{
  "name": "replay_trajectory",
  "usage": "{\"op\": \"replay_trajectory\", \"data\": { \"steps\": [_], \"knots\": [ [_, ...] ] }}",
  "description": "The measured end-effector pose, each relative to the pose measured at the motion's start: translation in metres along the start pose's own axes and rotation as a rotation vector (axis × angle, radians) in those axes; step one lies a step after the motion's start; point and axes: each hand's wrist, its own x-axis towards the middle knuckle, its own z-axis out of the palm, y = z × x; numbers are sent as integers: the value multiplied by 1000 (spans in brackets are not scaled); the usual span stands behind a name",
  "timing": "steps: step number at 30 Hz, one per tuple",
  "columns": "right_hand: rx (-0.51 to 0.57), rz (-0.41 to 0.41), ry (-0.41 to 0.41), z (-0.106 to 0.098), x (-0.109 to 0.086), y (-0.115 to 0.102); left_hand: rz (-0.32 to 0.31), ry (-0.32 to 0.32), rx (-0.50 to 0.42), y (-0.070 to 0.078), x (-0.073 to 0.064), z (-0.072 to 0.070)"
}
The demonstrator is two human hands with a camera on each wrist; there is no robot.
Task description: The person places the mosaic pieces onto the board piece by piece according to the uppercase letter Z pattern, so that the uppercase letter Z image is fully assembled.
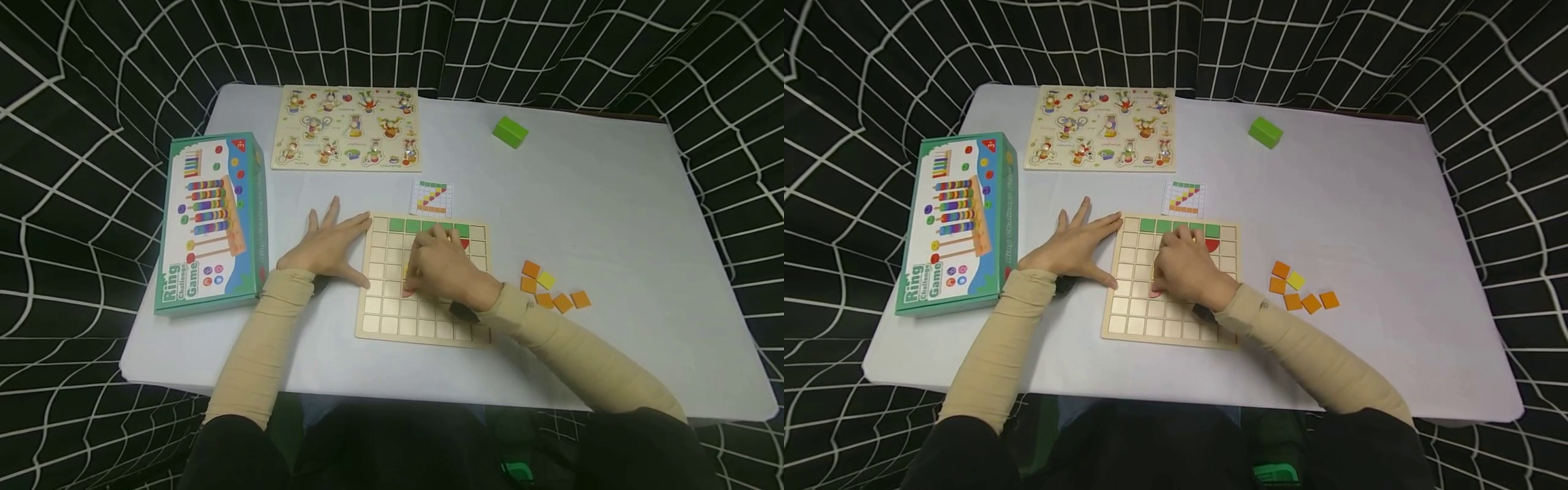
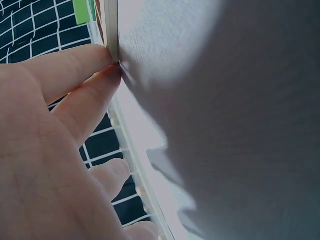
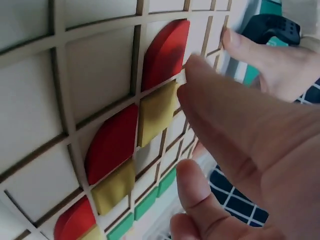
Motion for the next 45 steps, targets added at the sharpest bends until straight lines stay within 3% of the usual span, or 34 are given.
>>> {"op": "replay_trajectory", "data": {
  "steps": [13,19,30,38,45],
  "knots": [
    [37,34,73,-7,-8,14,-7,-6,10,2,1,-2],
    [59,92,183,-16,-24,43,-3,-1,5,3,1,-3],
    [115,289,271,-27,-65,97,-3,0,2,3,0,-1],
    [138,407,293,-30,-98,130,2,4,1,4,-1,0],
    [159,470,214,-24,-123,152,0,4,4,5,-3,-2]
  ]
}}
